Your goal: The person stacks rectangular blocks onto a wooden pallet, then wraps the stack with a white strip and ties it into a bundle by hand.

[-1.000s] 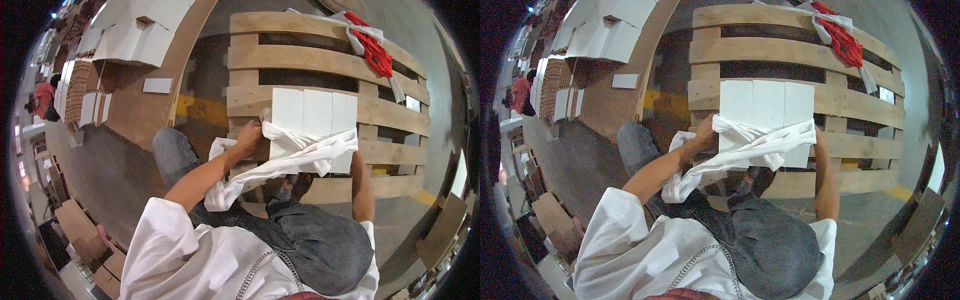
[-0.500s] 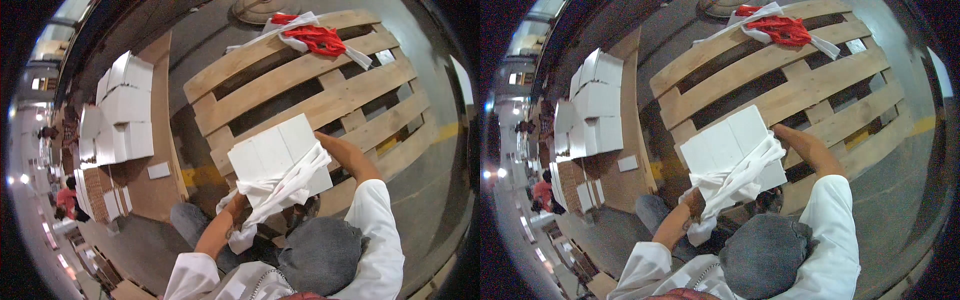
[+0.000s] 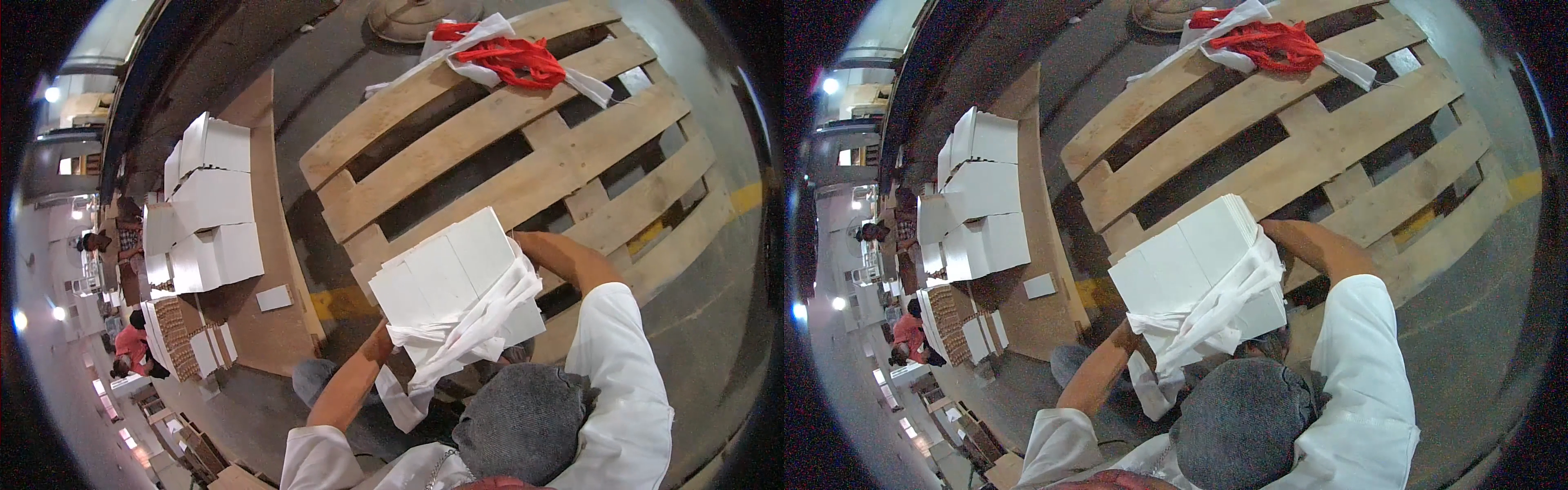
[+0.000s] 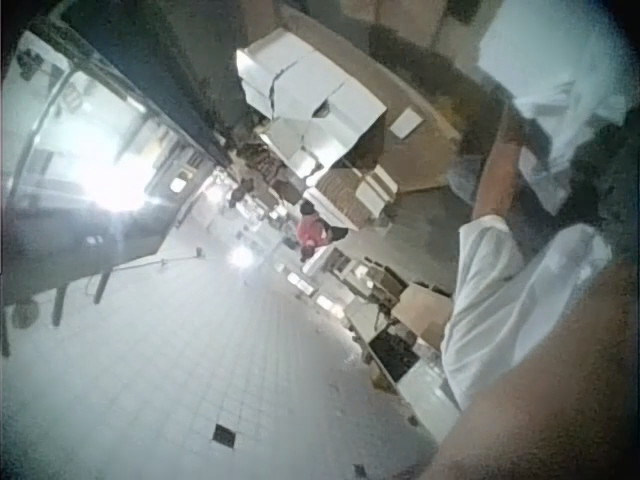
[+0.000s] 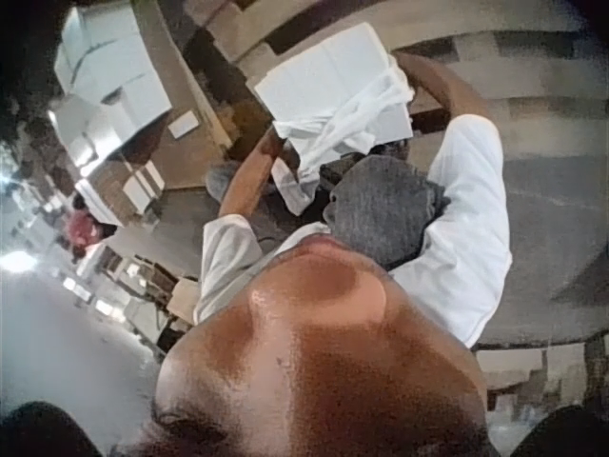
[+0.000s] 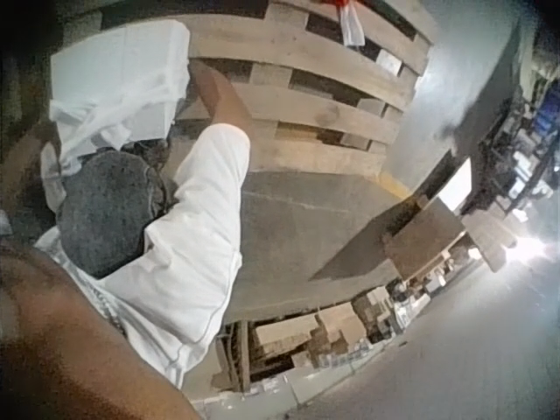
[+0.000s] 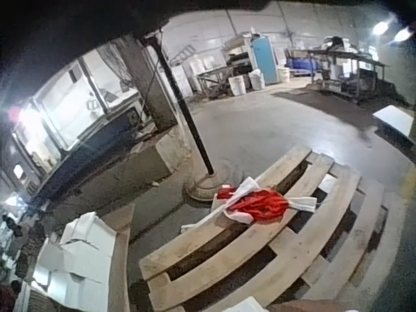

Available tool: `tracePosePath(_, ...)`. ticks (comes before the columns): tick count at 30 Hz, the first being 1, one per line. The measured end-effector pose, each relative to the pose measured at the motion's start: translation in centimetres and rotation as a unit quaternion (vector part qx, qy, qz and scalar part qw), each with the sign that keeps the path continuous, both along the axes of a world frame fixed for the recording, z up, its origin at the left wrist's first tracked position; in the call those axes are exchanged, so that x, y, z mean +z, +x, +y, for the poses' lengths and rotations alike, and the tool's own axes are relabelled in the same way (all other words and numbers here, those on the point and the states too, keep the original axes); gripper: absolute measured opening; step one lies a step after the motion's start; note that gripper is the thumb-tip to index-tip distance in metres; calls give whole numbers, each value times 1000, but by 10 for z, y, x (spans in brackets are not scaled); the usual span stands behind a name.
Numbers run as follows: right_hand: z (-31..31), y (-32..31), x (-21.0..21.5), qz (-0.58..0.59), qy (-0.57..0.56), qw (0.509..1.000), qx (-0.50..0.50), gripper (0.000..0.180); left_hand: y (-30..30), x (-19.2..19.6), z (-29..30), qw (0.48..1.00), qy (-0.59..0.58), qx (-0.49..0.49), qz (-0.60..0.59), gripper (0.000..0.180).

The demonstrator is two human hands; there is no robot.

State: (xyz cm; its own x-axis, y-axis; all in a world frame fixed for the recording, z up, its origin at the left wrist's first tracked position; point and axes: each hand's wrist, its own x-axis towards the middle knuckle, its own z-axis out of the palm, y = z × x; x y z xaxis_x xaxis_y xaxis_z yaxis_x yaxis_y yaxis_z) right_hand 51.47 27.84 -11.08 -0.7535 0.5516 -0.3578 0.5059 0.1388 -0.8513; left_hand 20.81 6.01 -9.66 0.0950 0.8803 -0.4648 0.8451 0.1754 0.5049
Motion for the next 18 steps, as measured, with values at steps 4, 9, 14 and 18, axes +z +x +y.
tracePosePath(4, 2, 0, 0, 4, -9, 1000, 13, 37, -5, 1, -8, 1000, -1, 10, 5, 38)
tracePosePath(9, 5, 2, -1, 3, -19, 999, 27, 38, -9, 1, -23, 1000, -4, 21, 15, 40)
tracePosePath(14, 8, 5, -1, 1, -22, 999, 40, 38, -10, 4, -30, 999, -4, 22, 25, 42)
tracePosePath(18, 8, 7, -1, -3, -26, 998, 51, 38, -10, 4, -45, 999, -2, 21, 35, 44)
